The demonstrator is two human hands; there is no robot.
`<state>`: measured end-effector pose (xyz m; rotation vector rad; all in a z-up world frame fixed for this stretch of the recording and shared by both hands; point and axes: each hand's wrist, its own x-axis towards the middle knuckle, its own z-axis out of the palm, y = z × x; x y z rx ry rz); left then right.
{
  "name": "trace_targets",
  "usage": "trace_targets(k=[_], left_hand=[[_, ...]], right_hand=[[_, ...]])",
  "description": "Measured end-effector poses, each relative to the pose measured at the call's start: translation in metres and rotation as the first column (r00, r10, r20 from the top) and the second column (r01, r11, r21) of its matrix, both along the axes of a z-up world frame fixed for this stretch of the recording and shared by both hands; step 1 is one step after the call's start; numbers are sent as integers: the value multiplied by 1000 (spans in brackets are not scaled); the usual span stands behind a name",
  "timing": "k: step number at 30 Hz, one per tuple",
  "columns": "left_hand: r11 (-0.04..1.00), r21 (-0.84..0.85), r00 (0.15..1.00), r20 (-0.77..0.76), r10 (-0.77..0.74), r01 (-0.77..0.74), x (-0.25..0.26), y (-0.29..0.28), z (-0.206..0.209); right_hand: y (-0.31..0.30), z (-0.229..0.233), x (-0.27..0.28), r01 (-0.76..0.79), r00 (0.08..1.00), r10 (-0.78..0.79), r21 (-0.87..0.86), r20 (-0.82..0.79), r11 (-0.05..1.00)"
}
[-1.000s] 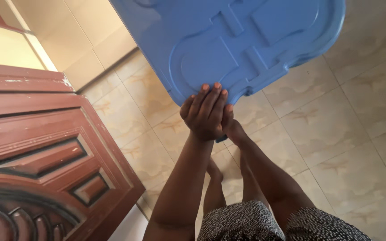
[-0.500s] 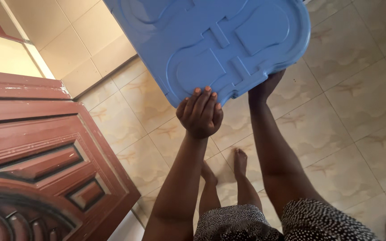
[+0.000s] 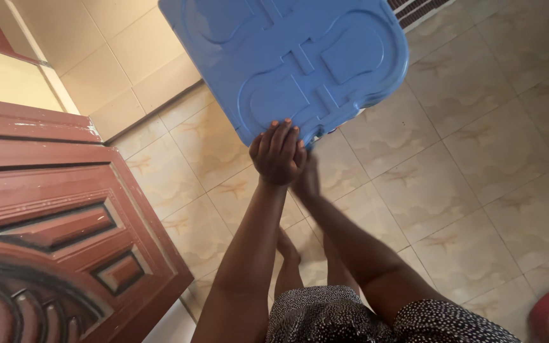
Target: The person wipes the top surface of a blue plastic container with a blue cloth. They systematically clean the lid, moving the cloth across the entire surface area.
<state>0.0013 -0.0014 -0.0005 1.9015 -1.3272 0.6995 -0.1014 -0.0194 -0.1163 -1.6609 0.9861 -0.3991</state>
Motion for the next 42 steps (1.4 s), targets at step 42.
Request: trace_targets(k=[42], left_hand=[[778,576,851,-514,106,251,-1,7,48]], right_hand=[[-147,213,-15,-392,920,226,-755,-321,526]])
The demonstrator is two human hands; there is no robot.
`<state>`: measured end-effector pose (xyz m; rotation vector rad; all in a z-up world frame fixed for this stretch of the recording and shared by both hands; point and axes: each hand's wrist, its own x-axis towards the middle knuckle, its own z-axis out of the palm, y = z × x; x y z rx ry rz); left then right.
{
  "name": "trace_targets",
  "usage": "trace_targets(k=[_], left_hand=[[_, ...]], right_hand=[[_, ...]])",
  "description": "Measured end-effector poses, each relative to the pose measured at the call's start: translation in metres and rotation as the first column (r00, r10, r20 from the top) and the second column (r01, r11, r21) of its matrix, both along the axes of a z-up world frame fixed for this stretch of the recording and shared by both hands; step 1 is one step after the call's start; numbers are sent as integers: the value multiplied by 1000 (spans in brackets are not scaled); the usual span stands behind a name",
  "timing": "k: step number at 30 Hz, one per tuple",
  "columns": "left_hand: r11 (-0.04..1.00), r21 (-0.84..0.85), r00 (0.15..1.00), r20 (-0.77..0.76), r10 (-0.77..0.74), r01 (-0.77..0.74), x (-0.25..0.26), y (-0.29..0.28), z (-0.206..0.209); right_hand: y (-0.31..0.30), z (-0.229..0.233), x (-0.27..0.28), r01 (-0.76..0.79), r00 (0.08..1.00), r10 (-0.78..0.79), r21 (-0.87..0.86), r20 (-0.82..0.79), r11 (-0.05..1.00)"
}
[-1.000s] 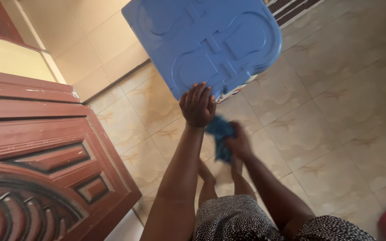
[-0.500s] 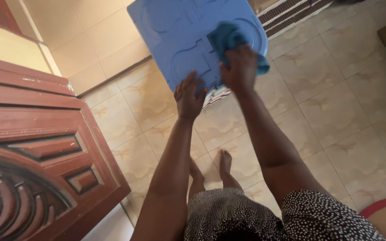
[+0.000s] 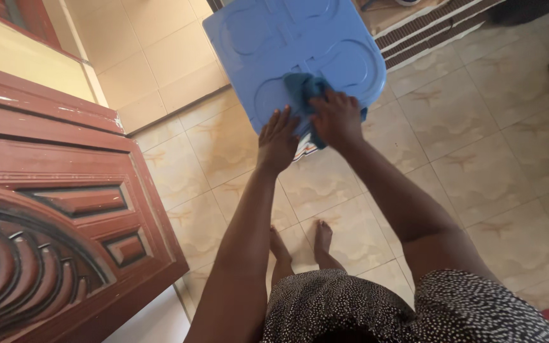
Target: The person wipes the top surface of a blue plastic container with a blue cloth. They systematically clean the lid, moving the cloth across the entire surface area.
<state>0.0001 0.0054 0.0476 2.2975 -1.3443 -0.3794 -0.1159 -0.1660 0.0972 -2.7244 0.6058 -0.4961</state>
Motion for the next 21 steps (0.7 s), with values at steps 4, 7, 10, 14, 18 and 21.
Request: trace_targets(k=[4,7,10,14,18,21], left_hand=[[999,-33,1000,-17,6,-7,-2,0,10],[1000,-7,998,-55,1,-1,5,2,15],[999,41,995,-92,27,-23,3,3,19],[988,145,999,-22,49,-45,7,5,16],[998,17,997,-59,59,-58,9,9,5],[996,-48,993,-98,73,-78,7,11,2]], right_hand=[[-31,-6,13,114,993,-115,47,35,992],[-41,-7,34,192,981,-192,28,-15,981],[-31,-10,52,228,971,-231,-53,-62,972],[-2,-9,67,118,992,-121,84,40,990],[40,-3,69,20,993,-19,7,-113,1000],[39,3,64,22,998,-18,60,-57,998]])
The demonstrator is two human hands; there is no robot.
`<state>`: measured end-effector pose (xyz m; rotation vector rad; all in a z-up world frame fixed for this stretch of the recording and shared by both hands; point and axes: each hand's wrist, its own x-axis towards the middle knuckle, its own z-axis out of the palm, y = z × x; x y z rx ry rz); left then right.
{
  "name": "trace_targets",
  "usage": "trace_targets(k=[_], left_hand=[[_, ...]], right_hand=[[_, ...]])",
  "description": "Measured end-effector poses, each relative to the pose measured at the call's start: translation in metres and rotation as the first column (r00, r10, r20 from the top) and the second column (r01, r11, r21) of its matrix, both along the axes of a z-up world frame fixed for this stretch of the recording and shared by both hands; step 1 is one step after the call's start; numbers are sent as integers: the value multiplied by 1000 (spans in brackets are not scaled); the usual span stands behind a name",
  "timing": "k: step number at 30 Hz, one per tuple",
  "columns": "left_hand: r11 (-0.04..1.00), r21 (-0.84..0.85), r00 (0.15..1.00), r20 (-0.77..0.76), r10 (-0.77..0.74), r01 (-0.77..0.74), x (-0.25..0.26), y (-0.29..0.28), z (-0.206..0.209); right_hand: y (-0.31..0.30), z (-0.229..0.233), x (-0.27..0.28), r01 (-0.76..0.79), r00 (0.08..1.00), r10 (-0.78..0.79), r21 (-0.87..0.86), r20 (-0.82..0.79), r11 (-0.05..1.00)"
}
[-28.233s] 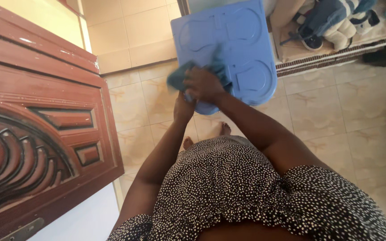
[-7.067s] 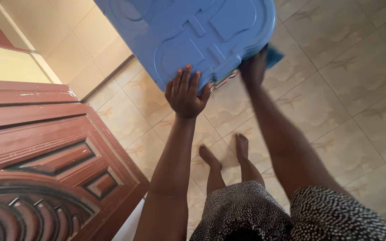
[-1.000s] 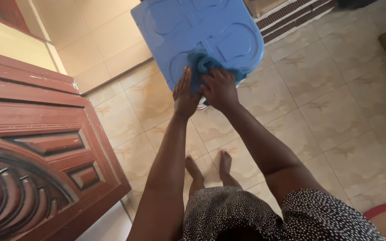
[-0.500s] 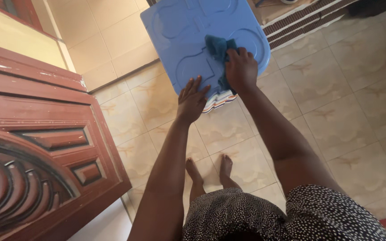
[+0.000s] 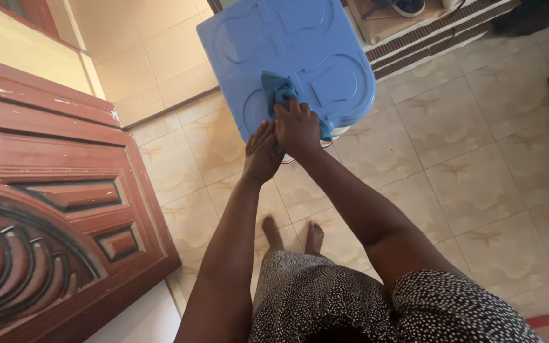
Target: The person wipes the top surface of a blue plastic container with a blue cloth. They systematically clean the lid, moving the cloth across the entire surface area.
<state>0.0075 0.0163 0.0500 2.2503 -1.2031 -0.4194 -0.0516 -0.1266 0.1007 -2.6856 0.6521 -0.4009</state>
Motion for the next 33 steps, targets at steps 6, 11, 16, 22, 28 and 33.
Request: trace_targets(k=[6,11,16,22,28,33], left_hand=[[998,-50,999,14,-35,36,0,-7,-9],[996,31,996,35,-84,83,4,-2,-23],[971,118,971,86,-221,210,11,2,-19],[940,182,957,-71,-282,290,20,1,2],[915,168,930,-81,-358,366,30,7,7],[903,132,912,-16,-410,408,36,16,3]], right_hand=[[-17,2,-8,-73,997,73,-15,-15,997],[-15,1,-9,-98,993,93,-64,-67,993],[-33,2,2,-211,952,183,-93,-247,973],[-142,2,-14,364,868,-337,6,-365,931],[-105,4,-45,535,816,-548,-121,-183,836],[-22,-3,-45,475,872,-466,25,-149,880]])
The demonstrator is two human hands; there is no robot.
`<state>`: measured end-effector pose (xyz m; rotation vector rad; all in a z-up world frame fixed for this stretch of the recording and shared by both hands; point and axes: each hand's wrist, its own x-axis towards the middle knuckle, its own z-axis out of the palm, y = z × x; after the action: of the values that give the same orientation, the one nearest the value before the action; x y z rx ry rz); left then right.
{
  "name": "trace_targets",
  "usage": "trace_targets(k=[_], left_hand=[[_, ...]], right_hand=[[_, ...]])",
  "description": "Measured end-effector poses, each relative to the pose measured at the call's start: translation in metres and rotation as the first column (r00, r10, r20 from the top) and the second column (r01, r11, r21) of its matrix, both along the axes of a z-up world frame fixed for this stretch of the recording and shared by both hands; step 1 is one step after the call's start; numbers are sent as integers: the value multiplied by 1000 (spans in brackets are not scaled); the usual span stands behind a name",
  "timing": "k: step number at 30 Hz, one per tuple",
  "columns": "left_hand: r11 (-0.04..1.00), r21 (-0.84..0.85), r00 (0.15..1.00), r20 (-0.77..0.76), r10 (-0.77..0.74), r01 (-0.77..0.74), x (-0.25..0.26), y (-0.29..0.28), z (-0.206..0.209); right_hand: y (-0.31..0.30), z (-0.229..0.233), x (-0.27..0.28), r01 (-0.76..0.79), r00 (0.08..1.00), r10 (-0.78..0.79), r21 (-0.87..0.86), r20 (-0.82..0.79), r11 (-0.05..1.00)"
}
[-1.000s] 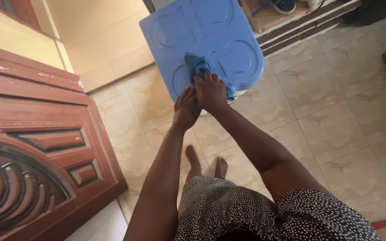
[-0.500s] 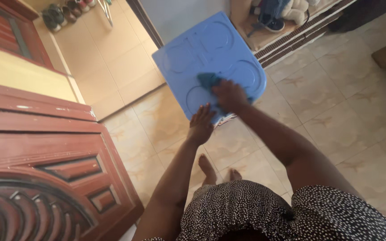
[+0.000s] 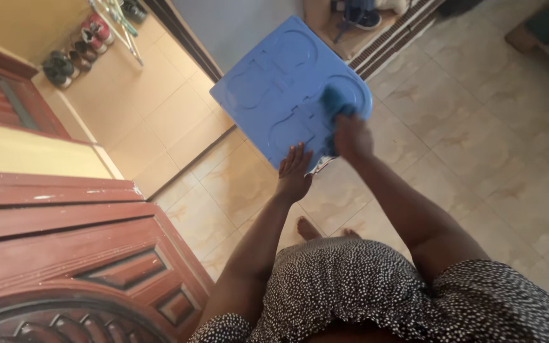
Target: The person wipes the top surface of a blue plastic container with a blue cloth. They systematically clean the lid, moving the cloth across the entire surface area.
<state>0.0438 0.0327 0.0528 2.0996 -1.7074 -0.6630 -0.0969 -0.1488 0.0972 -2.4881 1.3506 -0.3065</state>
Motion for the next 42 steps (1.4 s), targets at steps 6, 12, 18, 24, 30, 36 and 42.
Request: trace_targets(k=[6,12,18,24,30,36,42], left_hand=[[998,58,998,60,-37,33,-2,-4,-1],[996,67,998,30,-54,52,4,0,10],[993,115,999,-16,-28,30,4,-5,12],[997,3,997,-35,71,-71,0,2,5],[977,6,976,-55,212,-212,-12,-1,12],[943,-1,942,-46,332,-333,-36,-28,24],[952,28,943,144,299,-306,-47,-30,33]], right_hand=[[64,6,1,-254,967,254,17,8,967],[5,19,-4,-190,963,178,-43,-201,981],[-86,19,-13,-32,978,6,-122,-206,992],[-72,2,3,-207,932,233,118,-279,971],[-49,13,-22,-556,830,549,202,93,806],[-151,9,3,-464,878,456,-31,-144,885],[-195,7,43,-446,895,438,-203,-86,872]])
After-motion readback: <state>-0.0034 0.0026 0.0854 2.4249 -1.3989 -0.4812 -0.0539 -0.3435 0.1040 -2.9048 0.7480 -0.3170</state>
